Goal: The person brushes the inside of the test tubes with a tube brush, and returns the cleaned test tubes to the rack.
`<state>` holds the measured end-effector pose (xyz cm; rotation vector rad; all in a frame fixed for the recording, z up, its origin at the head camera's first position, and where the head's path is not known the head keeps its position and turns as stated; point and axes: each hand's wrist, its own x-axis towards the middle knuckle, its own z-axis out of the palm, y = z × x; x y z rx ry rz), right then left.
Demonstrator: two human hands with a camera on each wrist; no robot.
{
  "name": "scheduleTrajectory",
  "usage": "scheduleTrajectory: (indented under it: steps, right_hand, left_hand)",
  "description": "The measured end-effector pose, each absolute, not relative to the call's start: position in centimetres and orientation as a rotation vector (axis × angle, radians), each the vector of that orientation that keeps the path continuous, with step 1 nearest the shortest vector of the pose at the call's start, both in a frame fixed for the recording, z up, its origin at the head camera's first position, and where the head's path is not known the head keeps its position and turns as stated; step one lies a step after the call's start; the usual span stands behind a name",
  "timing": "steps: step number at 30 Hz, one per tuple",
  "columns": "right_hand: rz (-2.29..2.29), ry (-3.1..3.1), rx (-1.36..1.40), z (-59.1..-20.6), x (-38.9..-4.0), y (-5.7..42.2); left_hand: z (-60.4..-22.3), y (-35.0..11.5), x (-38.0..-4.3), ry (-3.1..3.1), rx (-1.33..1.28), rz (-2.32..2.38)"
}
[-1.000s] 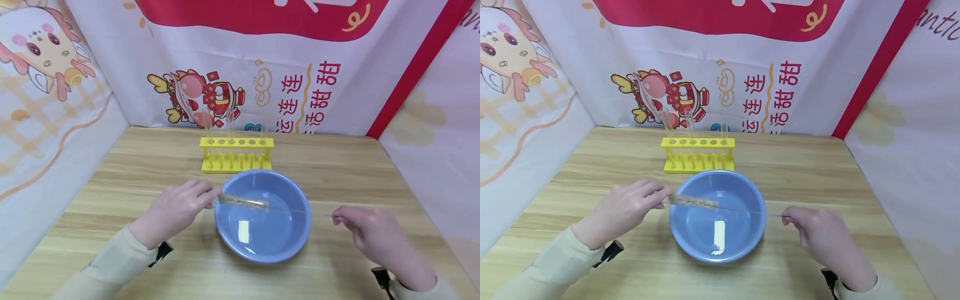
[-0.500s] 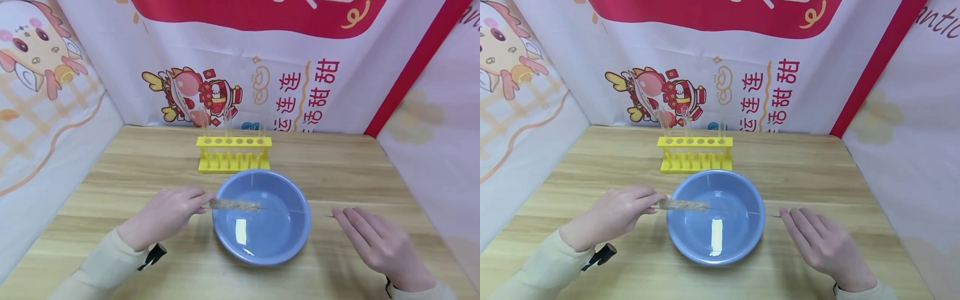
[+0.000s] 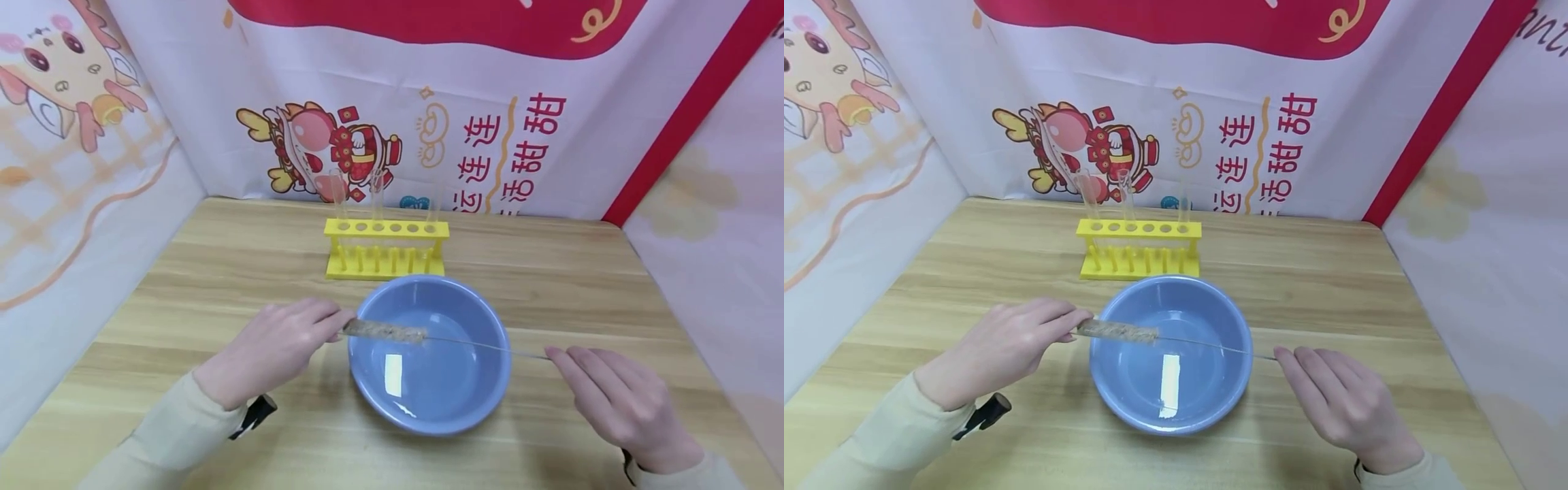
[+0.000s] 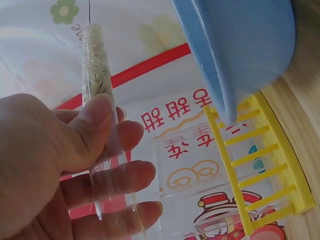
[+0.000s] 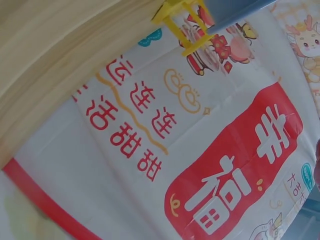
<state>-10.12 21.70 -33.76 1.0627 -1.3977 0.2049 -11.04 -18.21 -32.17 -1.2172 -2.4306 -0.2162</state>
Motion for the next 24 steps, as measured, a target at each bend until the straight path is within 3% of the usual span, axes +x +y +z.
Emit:
scheduleTrajectory:
  steps: [24]
  right_hand:
    - [0.471,-1.764,1.232,-32.6,-7.9,18.8]
  left_hand:
    - [-31.2,-16.1,-10.3,-2.308,-1.293,-0.123]
